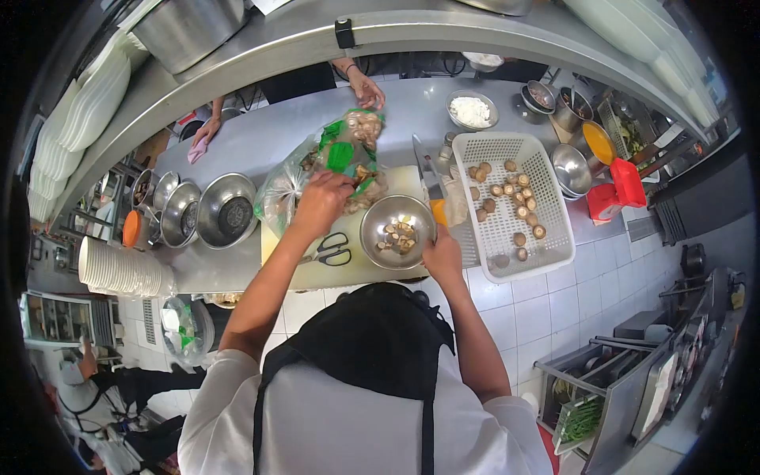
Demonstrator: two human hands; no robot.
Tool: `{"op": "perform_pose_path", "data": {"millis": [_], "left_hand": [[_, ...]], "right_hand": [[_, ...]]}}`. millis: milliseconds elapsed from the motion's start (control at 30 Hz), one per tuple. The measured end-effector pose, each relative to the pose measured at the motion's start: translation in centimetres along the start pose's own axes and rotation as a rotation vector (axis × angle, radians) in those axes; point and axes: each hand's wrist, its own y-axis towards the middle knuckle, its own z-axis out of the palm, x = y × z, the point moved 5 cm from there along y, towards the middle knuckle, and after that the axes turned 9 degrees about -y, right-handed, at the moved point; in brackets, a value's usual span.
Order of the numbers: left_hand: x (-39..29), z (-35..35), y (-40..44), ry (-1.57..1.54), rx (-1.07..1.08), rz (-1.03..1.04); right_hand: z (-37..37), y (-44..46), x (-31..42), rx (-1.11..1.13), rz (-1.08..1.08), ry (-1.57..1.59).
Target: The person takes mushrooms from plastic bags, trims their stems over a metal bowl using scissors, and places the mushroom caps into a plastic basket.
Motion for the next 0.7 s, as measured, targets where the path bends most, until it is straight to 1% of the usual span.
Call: {"op": "perform_pose_path", "data": {"millis": [67, 167, 267, 367, 467, 500, 567, 600, 700], "left_hand": [[-0.6, -1.8, 1.9, -0.074, -0.003, 0.071], [-0.4, -3.3, 3.2, -0.043, -0.006, 0.174], [1.9, -3.6, 2.1, -0.018, 0.049, 0.192], [3.8, -3.6, -0.5, 0.019, 0.096, 0.148], [3.6, -4.4, -2.5, 0.020, 0.092, 0.103], [3.2, -4.6, -3.0, 0.024, 0.093, 0.079], [2.1, -4.9, -3.6, 0.030, 0.090, 0.023], [1.9, -4.8, -4.0, 0.026, 0.067, -0.008], [1.2, -4.7, -5.0, 0.027, -0.025, -0.074]], "right_hand": [[-0.2, -0.8, -0.8, 0.009, 0.013, 0.054], [0.2, -1.3, -2.6, -0.090, -0.106, 0.046], [-0.7, -2.8, -1.5, -0.069, -0.037, 0.124], [-0.6, -3.1, -2.0, -0.016, 0.057, 0.138], [0.3, -2.9, -2.8, -0.037, 0.116, 0.314], [0.6, -2.6, -2.9, -0.045, 0.070, 0.351], [1.9, -1.9, -3.4, -0.028, 0.088, 0.528], [2.3, -1.6, -3.4, -0.019, 0.099, 0.615], [3.2, -0.4, -3.0, 0.038, 0.106, 0.683]]}}
